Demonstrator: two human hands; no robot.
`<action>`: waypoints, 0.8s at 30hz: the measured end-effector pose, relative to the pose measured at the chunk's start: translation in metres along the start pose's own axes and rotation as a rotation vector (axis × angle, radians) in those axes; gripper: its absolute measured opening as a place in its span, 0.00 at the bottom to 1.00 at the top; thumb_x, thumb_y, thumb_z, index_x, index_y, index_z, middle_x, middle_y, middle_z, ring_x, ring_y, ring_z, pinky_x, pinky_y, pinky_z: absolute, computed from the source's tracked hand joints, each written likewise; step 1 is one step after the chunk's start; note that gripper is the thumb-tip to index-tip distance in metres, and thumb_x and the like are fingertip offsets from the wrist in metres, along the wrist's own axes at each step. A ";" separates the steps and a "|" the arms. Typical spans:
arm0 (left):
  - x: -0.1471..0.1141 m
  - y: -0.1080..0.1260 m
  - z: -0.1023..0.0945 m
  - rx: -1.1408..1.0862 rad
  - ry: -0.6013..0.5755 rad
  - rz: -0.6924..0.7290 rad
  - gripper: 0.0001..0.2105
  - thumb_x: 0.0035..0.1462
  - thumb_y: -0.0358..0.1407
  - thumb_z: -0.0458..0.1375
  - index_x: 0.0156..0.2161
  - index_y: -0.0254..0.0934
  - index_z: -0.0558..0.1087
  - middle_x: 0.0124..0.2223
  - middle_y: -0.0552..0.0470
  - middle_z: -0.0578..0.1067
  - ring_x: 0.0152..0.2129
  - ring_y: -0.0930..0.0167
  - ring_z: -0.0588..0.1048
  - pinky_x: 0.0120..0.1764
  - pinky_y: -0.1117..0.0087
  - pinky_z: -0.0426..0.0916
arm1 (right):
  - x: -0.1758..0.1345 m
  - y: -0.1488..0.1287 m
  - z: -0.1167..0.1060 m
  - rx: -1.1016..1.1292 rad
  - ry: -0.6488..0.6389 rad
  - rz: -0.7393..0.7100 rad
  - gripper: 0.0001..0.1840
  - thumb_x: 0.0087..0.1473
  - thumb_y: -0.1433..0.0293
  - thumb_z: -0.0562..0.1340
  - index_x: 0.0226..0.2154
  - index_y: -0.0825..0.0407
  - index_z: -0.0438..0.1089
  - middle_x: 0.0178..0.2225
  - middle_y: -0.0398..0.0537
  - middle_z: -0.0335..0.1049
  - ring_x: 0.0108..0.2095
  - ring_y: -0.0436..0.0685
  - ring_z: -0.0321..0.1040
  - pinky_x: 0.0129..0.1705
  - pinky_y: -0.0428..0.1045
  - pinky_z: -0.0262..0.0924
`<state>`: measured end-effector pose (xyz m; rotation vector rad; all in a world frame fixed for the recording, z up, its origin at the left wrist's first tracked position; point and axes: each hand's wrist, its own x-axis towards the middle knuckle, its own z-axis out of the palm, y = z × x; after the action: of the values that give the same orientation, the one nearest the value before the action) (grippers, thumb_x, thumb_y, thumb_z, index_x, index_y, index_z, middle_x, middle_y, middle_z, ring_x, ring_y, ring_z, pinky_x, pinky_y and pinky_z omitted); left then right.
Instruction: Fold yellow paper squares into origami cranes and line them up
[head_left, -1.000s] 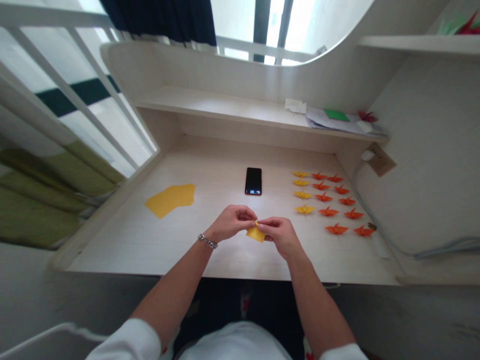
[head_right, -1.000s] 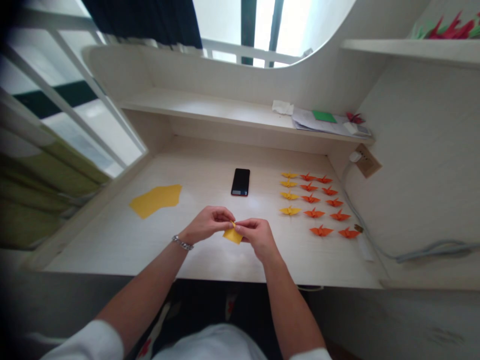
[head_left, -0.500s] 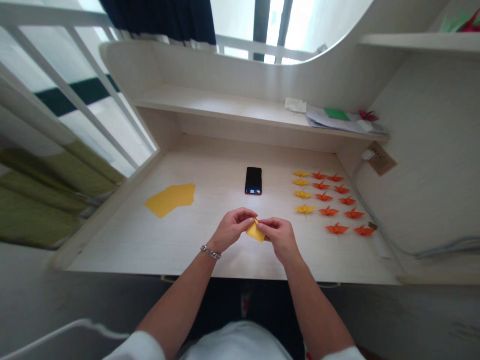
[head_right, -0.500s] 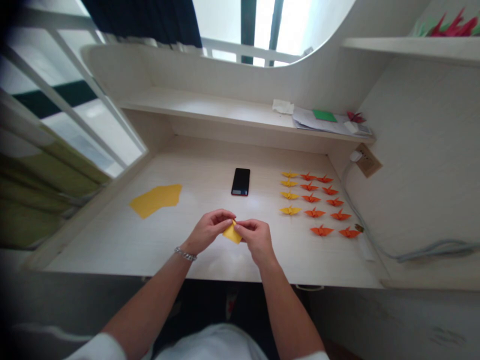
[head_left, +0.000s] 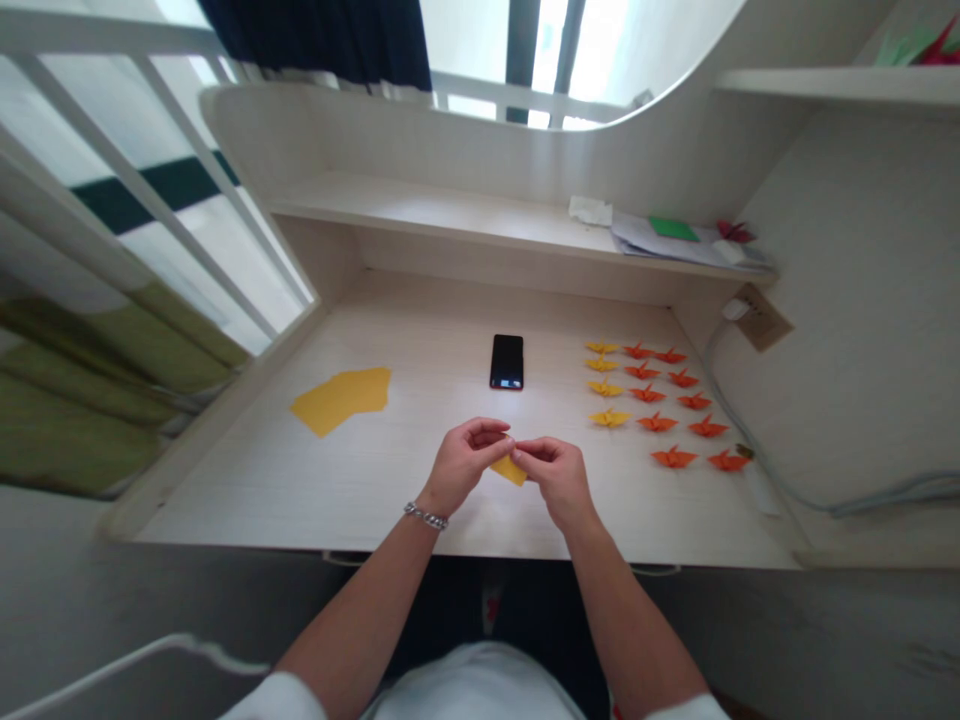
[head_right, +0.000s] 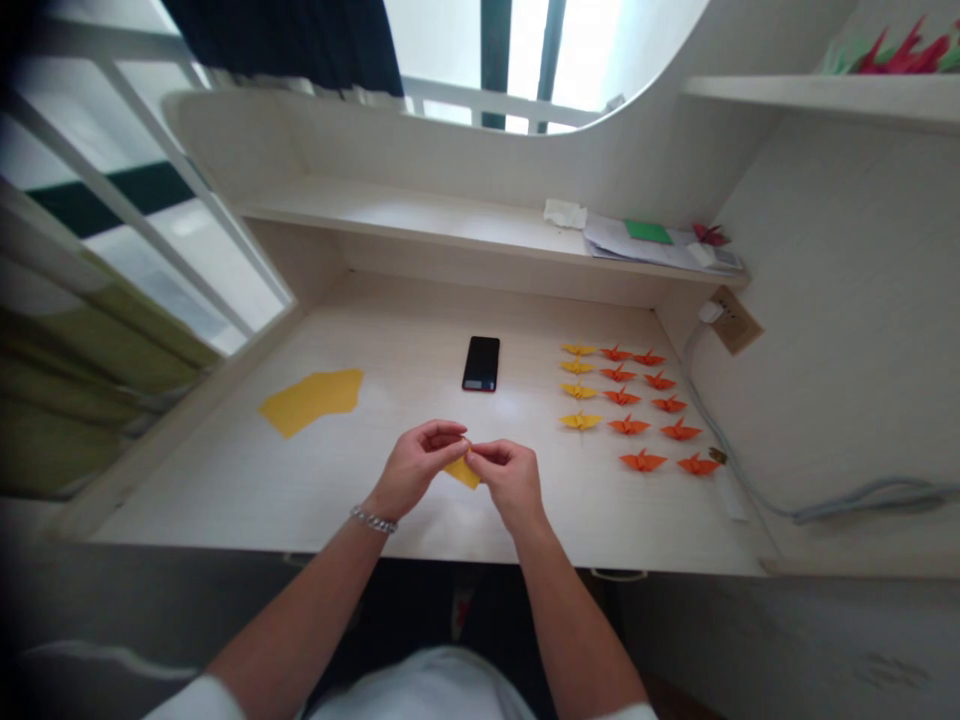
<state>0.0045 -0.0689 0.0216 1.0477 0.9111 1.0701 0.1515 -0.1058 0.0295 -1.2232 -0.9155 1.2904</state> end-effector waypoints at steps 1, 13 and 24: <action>0.000 0.000 -0.001 0.008 -0.003 -0.005 0.16 0.42 0.36 0.68 0.39 0.32 0.75 0.35 0.46 0.78 0.32 0.68 0.76 0.35 0.69 0.71 | -0.001 0.000 0.000 -0.018 -0.009 -0.014 0.12 0.39 0.64 0.71 0.29 0.54 0.78 0.27 0.50 0.77 0.28 0.57 0.72 0.31 0.50 0.67; 0.000 0.006 0.000 -0.012 0.046 -0.045 0.16 0.41 0.35 0.69 0.37 0.32 0.74 0.30 0.48 0.79 0.26 0.69 0.76 0.30 0.70 0.71 | 0.001 0.006 0.002 -0.034 -0.012 -0.047 0.12 0.39 0.66 0.71 0.28 0.54 0.77 0.27 0.49 0.77 0.28 0.56 0.73 0.33 0.50 0.67; 0.003 0.005 0.001 0.037 0.070 -0.034 0.18 0.41 0.33 0.68 0.39 0.31 0.73 0.29 0.47 0.78 0.26 0.68 0.76 0.32 0.67 0.72 | 0.004 0.009 0.000 0.173 -0.048 0.146 0.15 0.36 0.65 0.72 0.30 0.56 0.77 0.29 0.51 0.77 0.30 0.57 0.73 0.34 0.53 0.68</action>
<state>0.0054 -0.0658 0.0264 1.0274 1.0048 1.0705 0.1498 -0.1025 0.0199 -1.1440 -0.7423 1.4890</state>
